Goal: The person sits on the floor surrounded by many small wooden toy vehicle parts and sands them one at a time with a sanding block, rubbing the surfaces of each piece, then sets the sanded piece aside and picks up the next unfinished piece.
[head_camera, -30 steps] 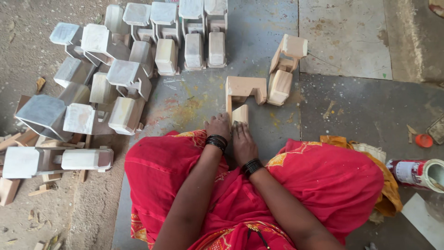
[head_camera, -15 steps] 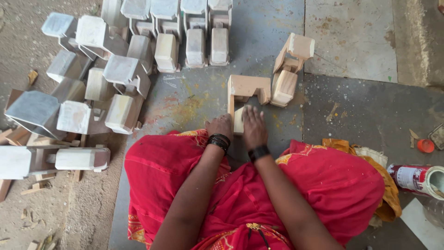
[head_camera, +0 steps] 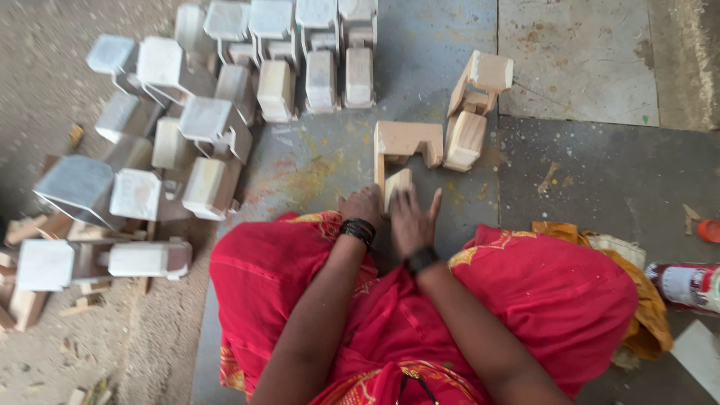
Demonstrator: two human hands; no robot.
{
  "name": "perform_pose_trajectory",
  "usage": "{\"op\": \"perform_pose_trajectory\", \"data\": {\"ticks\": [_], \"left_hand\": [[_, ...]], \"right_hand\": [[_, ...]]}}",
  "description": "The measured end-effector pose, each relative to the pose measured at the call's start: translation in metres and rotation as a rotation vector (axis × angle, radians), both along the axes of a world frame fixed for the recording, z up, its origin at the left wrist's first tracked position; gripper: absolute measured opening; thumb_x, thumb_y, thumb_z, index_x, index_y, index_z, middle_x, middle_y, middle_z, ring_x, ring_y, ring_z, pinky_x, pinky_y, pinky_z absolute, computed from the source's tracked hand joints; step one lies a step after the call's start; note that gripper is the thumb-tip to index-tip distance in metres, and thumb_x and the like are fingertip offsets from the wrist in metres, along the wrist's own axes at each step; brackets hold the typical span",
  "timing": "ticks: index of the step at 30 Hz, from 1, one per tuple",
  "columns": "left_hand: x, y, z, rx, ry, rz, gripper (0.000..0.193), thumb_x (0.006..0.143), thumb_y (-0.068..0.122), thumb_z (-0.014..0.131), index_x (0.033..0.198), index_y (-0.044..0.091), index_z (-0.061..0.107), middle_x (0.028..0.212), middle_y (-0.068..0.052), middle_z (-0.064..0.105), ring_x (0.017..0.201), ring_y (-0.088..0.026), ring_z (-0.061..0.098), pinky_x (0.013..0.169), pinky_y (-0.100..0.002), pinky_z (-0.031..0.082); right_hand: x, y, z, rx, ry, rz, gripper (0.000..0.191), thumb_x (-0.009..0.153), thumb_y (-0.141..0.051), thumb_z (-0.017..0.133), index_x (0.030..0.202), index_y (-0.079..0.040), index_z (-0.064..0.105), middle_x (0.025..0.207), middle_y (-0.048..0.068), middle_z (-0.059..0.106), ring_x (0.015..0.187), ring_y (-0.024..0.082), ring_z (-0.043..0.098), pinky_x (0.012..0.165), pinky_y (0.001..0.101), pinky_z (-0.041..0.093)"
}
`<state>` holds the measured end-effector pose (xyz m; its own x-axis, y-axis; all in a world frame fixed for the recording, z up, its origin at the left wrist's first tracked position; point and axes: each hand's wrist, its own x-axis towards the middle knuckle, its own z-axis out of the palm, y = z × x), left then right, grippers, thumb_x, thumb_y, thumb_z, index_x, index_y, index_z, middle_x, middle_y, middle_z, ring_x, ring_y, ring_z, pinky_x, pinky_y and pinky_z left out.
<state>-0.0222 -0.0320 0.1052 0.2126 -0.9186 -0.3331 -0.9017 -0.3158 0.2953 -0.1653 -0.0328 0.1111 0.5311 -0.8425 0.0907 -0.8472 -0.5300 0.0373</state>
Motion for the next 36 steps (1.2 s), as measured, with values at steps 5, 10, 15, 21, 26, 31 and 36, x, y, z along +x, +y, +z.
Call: {"op": "perform_pose_trajectory", "data": {"ticks": [5,10,15,21,26,31,36], "left_hand": [[0.002,-0.003,-0.005,0.018,-0.012,-0.019,0.037,0.085,0.015,0.066,0.120,0.017,0.055,0.123,-0.009,0.067,0.116,-0.030,0.065,0.099,-0.064,0.043],[0.005,-0.002,-0.002,-0.004,0.007,-0.014,0.036,0.086,0.014,0.066,0.121,0.017,0.055,0.124,-0.008,0.067,0.117,-0.030,0.066,0.103,-0.066,0.042],[0.005,-0.002,0.009,0.027,0.048,0.009,0.033,0.089,0.023,0.068,0.119,0.016,0.055,0.124,-0.010,0.067,0.119,-0.031,0.064,0.103,-0.066,0.041],[0.006,-0.001,0.017,0.080,0.029,0.001,0.044,0.082,0.020,0.073,0.122,0.017,0.055,0.125,-0.010,0.068,0.119,-0.030,0.065,0.102,-0.060,0.046],[0.005,-0.003,0.013,0.059,0.029,-0.003,0.046,0.079,0.018,0.075,0.120,0.016,0.054,0.122,-0.010,0.068,0.117,-0.030,0.066,0.100,-0.059,0.046],[0.004,-0.003,0.013,0.068,0.050,-0.003,0.055,0.073,0.021,0.080,0.122,0.016,0.053,0.123,-0.009,0.068,0.117,-0.030,0.066,0.098,-0.057,0.049],[0.004,-0.005,0.011,0.083,0.033,-0.011,0.057,0.073,0.023,0.081,0.123,0.017,0.053,0.123,-0.009,0.067,0.118,-0.029,0.065,0.098,-0.056,0.048]], "right_hand": [[0.002,-0.006,0.001,-0.065,-0.114,-0.020,0.049,0.096,-0.013,0.046,0.143,-0.017,0.059,0.148,0.002,0.058,0.147,0.027,0.040,0.113,0.0799,0.006],[0.007,-0.007,0.001,-0.009,-0.011,-0.043,0.044,0.096,-0.017,0.046,0.138,-0.020,0.059,0.152,0.000,0.054,0.150,0.024,0.039,0.110,0.0797,0.008],[0.011,-0.002,0.001,-0.024,-0.085,-0.022,0.048,0.098,-0.017,0.046,0.145,-0.021,0.057,0.152,-0.001,0.053,0.147,0.024,0.038,0.111,0.0803,0.009],[0.005,-0.012,0.000,0.053,-0.035,-0.013,0.054,0.093,-0.014,0.048,0.145,-0.024,0.057,0.154,-0.005,0.052,0.150,0.023,0.036,0.112,0.0771,0.008],[0.000,-0.012,-0.002,-0.016,-0.151,-0.069,0.050,0.094,-0.013,0.049,0.141,-0.026,0.059,0.150,-0.005,0.056,0.151,0.024,0.036,0.114,0.0780,0.006],[0.001,-0.006,0.000,0.047,-0.155,-0.110,0.041,0.101,-0.020,0.047,0.140,-0.020,0.060,0.148,0.000,0.058,0.147,0.025,0.041,0.112,0.0780,0.005],[0.003,-0.013,0.004,0.009,-0.171,-0.132,0.045,0.100,-0.019,0.045,0.144,-0.022,0.057,0.148,-0.002,0.058,0.145,0.025,0.042,0.112,0.0790,0.006]]}}
